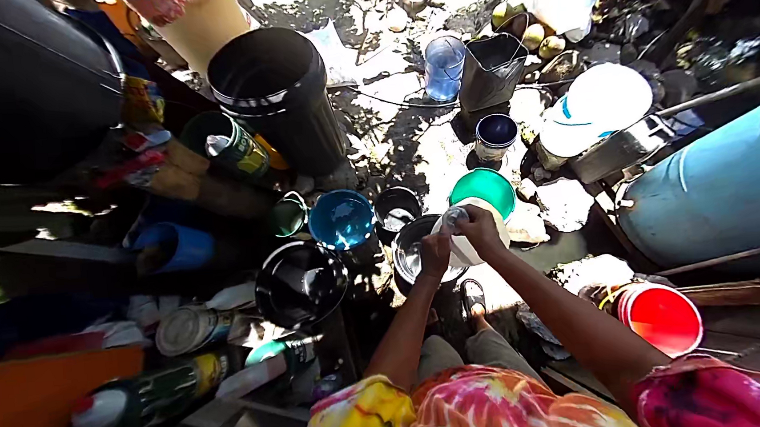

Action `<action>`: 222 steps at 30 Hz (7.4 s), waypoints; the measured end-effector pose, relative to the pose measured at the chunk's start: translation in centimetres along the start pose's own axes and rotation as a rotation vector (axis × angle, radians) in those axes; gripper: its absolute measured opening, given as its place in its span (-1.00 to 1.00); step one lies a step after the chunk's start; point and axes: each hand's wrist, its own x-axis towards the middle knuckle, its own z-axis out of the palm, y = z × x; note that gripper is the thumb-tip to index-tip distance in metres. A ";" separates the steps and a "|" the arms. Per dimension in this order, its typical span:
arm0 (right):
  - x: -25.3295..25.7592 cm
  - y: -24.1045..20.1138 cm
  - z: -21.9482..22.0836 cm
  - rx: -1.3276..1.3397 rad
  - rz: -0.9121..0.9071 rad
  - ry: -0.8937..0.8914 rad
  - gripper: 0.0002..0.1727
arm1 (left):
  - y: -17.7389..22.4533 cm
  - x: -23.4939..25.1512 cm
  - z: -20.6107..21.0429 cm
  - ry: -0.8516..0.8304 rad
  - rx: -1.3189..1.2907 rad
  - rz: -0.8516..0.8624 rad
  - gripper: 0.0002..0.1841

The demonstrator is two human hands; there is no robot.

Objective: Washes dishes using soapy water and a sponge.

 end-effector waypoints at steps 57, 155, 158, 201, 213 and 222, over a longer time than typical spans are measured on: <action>-3.5 -0.5 -1.2 -0.162 0.225 -0.280 -0.60 | 1.6 -1.7 0.6 -0.093 0.297 -0.283 -0.74; -3.6 5.5 2.1 -0.216 0.076 -0.385 -0.62 | -2.8 -0.4 0.1 -0.047 0.257 0.017 -0.64; -2.1 6.8 1.5 -0.109 0.261 -0.480 -0.73 | -1.7 -0.5 0.3 -0.088 0.130 0.051 -0.55; -2.7 11.0 -5.6 -0.990 -0.730 -0.468 -0.67 | 1.8 5.9 -3.2 -0.821 0.289 -0.095 -0.67; -5.0 5.1 1.3 -0.169 -0.053 -0.289 -0.54 | 2.1 4.9 -1.4 -0.447 0.330 -0.234 -0.71; -0.4 9.8 -2.7 -0.904 -0.481 -0.679 -0.68 | 3.6 5.6 -1.9 -0.863 0.123 -0.082 -0.73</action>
